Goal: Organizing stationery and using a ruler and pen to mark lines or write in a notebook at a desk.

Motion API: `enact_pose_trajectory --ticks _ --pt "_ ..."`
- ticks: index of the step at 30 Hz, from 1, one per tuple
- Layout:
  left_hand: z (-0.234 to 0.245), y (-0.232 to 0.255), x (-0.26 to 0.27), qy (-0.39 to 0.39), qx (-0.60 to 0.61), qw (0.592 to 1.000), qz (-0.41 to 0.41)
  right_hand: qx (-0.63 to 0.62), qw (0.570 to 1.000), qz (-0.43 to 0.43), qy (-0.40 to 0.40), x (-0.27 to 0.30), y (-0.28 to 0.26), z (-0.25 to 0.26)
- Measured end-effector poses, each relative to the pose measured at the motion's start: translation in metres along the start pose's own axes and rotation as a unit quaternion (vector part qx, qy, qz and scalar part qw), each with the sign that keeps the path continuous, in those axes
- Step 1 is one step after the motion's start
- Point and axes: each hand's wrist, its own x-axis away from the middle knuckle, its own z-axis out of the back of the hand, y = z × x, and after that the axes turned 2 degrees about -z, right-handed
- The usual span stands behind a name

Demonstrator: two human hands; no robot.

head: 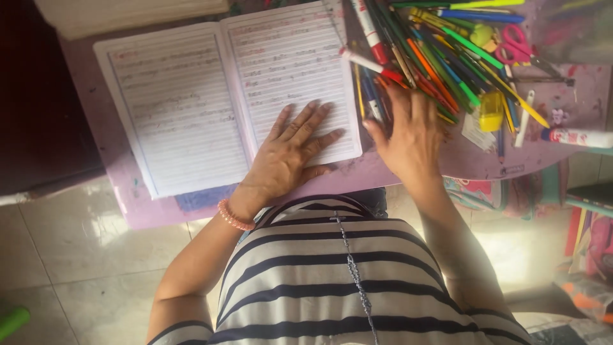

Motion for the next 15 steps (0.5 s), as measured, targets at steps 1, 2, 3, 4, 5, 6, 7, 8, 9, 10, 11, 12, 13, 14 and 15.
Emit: enact_pose_trajectory --ticks 1,2,3,4,5,6,7,8,9,10,11,12,13,14,15 --pt "0.000 0.000 -0.003 -0.023 -0.002 1.000 0.001 0.027 0.999 -0.016 0.011 0.000 0.002 -0.005" --pt "-0.001 0.000 -0.003 -0.045 -0.005 0.999 0.007 0.052 0.998 -0.028 0.021 0.000 0.003 -0.011" --pt "0.001 0.000 -0.006 -0.048 -0.005 0.999 0.004 0.052 0.998 -0.032 0.022 0.001 0.006 -0.012" --pt "0.003 -0.001 -0.007 -0.045 0.014 0.999 -0.003 -0.012 0.999 -0.041 0.008 0.001 0.007 -0.013" --pt "0.006 -0.001 -0.009 -0.042 0.032 0.999 -0.010 -0.077 0.996 -0.050 -0.006 0.001 0.008 -0.015" --pt "0.008 -0.004 -0.008 -0.041 0.029 0.999 -0.013 -0.077 0.996 -0.050 -0.001 0.000 0.011 -0.014" --pt "0.010 -0.007 -0.008 -0.044 0.045 0.998 -0.007 -0.069 0.997 -0.038 0.016 -0.001 0.013 -0.014" --pt "0.011 -0.009 -0.006 -0.046 0.064 0.997 0.000 -0.063 0.997 -0.027 0.032 -0.001 0.015 -0.014" --pt "0.014 -0.008 -0.005 -0.047 0.062 0.997 -0.001 -0.063 0.997 -0.027 0.034 -0.001 0.007 -0.009" --pt "0.016 -0.006 -0.004 0.008 0.138 0.989 0.061 -0.068 0.996 -0.029 0.040 -0.001 0.000 -0.004" --pt "0.018 -0.005 -0.002 0.062 0.212 0.968 0.122 -0.073 0.996 -0.032 0.046 -0.002 -0.008 0.000" --pt "0.020 -0.008 -0.001 0.060 0.213 0.967 0.126 -0.075 0.996 -0.033 0.043 0.001 -0.027 -0.002" --pt "0.021 -0.011 0.001 0.137 0.182 0.962 0.149 -0.089 0.996 -0.002 0.028 0.004 -0.046 -0.004" --pt "0.021 -0.013 0.003 0.213 0.151 0.950 0.172 -0.102 0.994 0.030 0.012 0.009 -0.065 -0.005" --pt "0.022 -0.016 0.005 0.212 0.153 0.949 0.176 -0.104 0.994 0.029 0.007 0.012 -0.073 -0.011"
